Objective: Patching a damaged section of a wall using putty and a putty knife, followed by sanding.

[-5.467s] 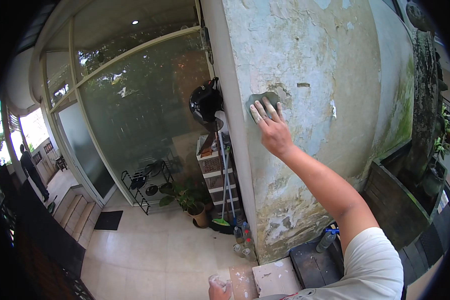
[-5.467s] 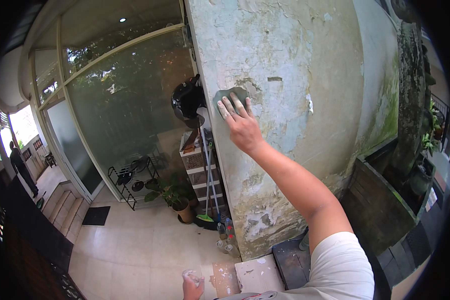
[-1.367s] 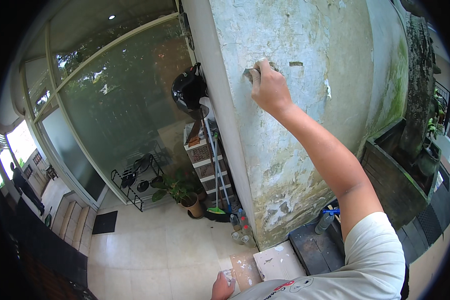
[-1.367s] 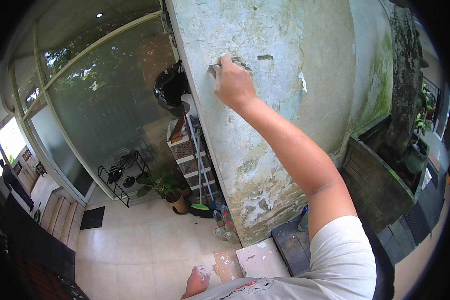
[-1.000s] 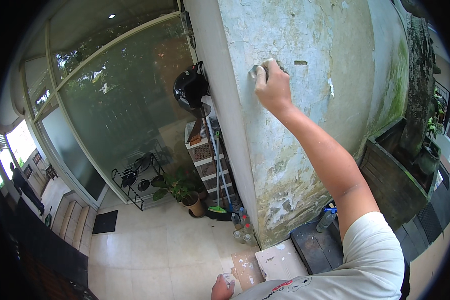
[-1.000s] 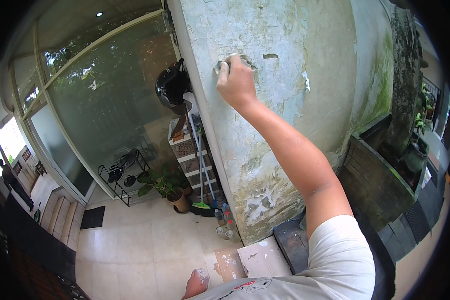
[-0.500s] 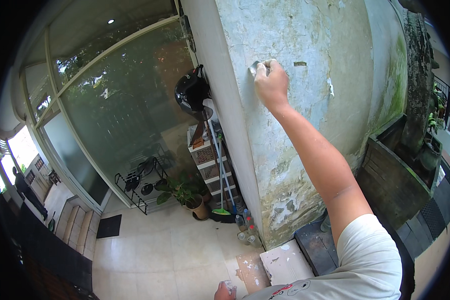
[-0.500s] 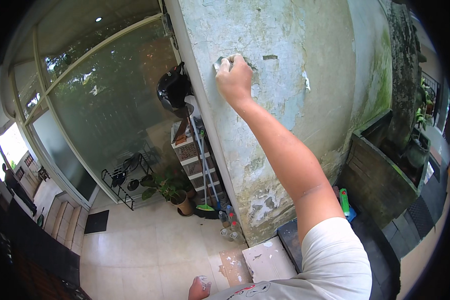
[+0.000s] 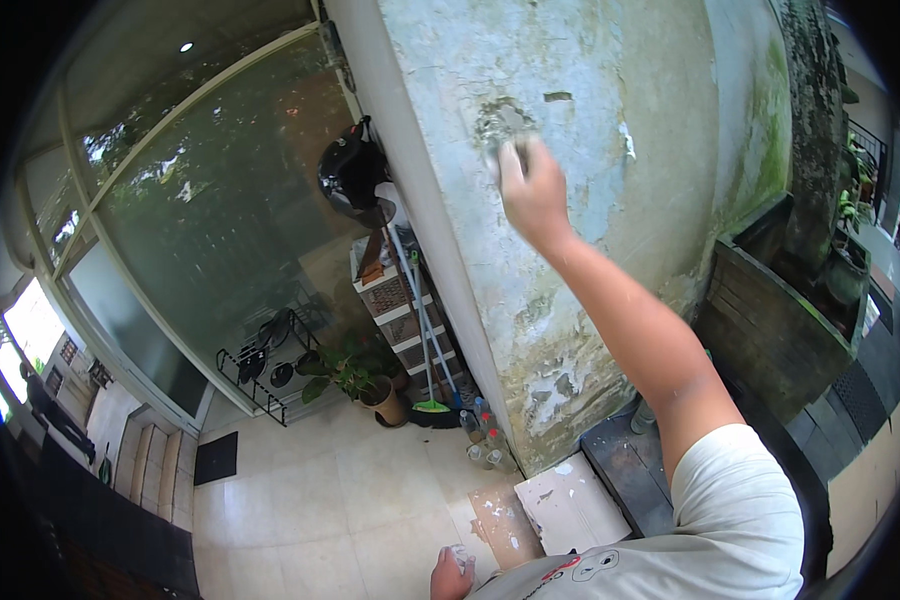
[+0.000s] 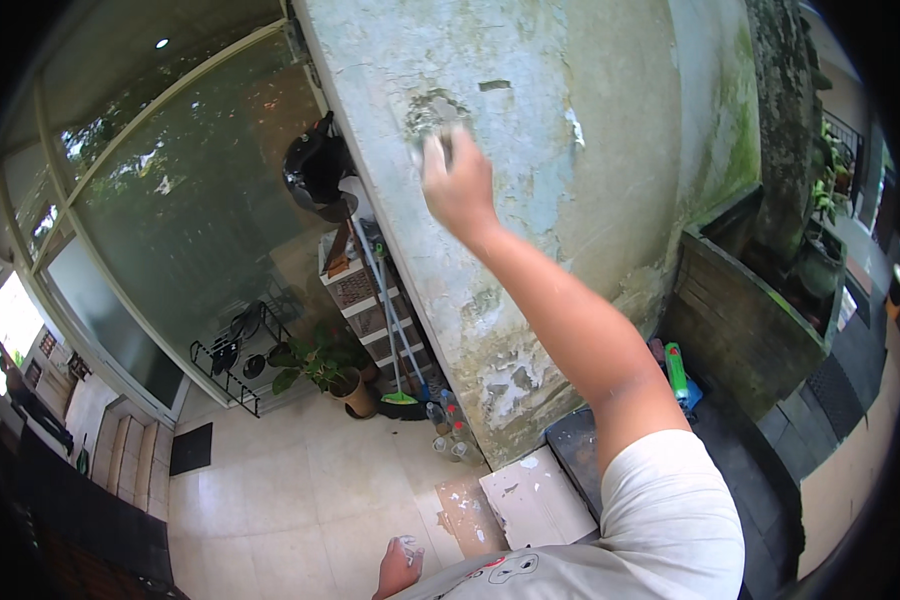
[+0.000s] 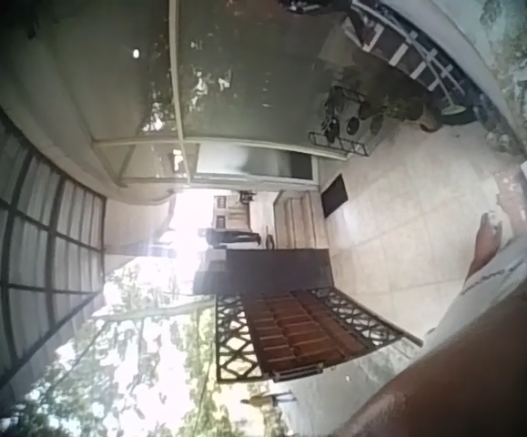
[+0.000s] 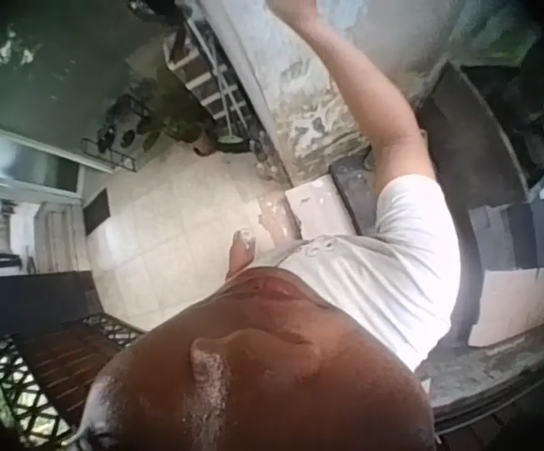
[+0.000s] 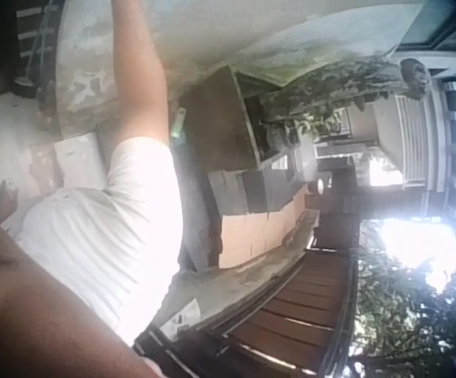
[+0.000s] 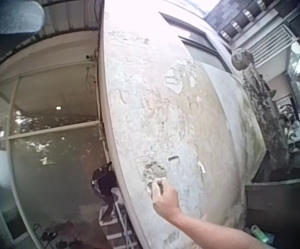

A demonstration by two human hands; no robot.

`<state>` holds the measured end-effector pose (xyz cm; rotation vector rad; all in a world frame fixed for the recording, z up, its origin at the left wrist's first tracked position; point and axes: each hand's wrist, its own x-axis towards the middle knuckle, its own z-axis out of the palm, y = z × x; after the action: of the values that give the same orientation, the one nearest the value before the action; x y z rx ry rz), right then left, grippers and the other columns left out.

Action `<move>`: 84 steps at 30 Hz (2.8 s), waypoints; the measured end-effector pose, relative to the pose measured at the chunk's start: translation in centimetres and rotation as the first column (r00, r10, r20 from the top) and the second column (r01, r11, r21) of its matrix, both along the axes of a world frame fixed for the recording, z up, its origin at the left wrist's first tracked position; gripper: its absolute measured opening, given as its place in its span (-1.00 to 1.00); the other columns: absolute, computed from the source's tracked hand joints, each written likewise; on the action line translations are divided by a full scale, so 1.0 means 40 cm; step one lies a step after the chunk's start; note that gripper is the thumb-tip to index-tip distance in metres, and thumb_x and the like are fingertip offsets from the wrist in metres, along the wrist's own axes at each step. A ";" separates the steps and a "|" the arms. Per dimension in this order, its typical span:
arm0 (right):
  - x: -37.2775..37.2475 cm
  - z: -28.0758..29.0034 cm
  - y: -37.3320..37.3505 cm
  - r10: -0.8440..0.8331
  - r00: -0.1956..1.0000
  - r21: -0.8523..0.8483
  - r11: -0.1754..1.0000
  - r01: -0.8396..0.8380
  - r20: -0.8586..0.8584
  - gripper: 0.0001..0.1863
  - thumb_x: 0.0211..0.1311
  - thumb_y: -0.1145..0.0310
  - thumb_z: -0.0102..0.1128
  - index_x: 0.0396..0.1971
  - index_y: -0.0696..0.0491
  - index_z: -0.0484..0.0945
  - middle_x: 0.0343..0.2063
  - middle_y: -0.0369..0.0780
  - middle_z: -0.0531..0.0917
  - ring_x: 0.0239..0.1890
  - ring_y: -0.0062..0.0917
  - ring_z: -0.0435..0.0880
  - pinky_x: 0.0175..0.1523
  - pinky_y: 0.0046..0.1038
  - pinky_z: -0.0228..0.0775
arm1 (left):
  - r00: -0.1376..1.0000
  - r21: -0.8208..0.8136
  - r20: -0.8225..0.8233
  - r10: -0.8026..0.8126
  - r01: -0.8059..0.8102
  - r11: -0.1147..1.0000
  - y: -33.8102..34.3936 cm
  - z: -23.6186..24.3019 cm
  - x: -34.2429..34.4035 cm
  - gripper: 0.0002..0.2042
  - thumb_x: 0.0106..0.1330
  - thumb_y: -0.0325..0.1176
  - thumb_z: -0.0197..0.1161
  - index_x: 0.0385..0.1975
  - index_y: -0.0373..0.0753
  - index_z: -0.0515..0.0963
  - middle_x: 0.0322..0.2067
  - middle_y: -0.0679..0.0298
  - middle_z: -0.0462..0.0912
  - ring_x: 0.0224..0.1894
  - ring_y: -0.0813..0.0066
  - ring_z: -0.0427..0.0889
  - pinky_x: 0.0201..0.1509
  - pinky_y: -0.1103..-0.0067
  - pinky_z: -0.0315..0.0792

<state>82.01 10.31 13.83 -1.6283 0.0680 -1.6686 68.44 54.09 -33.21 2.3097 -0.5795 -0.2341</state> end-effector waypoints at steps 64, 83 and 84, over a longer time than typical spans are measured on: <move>-0.895 -0.969 -0.084 0.413 0.904 0.985 0.077 -0.154 0.109 -0.81 0.39 0.48 -0.05 -0.16 0.17 0.55 -0.34 -0.22 0.61 -0.29 -0.51 0.63 -0.18 -0.44 0.50 | 0.351 -0.287 0.930 0.107 0.516 0.807 -0.732 1.065 0.274 -0.86 0.26 -0.45 0.22 -0.25 -0.31 0.47 -0.30 0.14 0.53 -0.23 0.28 0.53 -0.05 0.49 0.41; -0.236 -0.297 -0.535 -0.188 0.942 -0.456 0.889 0.043 -0.278 -0.38 -0.07 0.77 0.02 0.12 0.13 0.51 0.12 -0.03 0.55 0.24 -0.07 0.42 0.33 -0.21 0.28 | -0.312 -0.082 0.945 0.097 0.063 0.995 -1.042 1.492 0.553 -0.38 0.12 0.09 0.38 -0.05 -0.20 0.25 -0.15 0.16 0.43 0.00 0.18 0.37 0.13 0.29 0.19; -0.228 -0.311 -0.534 -0.175 0.940 -0.451 0.892 0.025 -0.293 -0.38 -0.07 0.77 0.02 0.12 0.13 0.51 0.12 -0.03 0.55 0.24 -0.07 0.42 0.33 -0.21 0.28 | -0.296 -0.069 0.952 0.081 0.051 0.996 -1.032 1.476 0.565 -0.39 0.12 0.08 0.39 -0.06 -0.19 0.26 -0.15 0.17 0.44 0.00 0.18 0.37 0.13 0.30 0.19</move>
<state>72.87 -11.05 1.37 -2.2760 -0.0688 -1.5455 91.04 12.79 25.84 1.7806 -1.2616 2.0514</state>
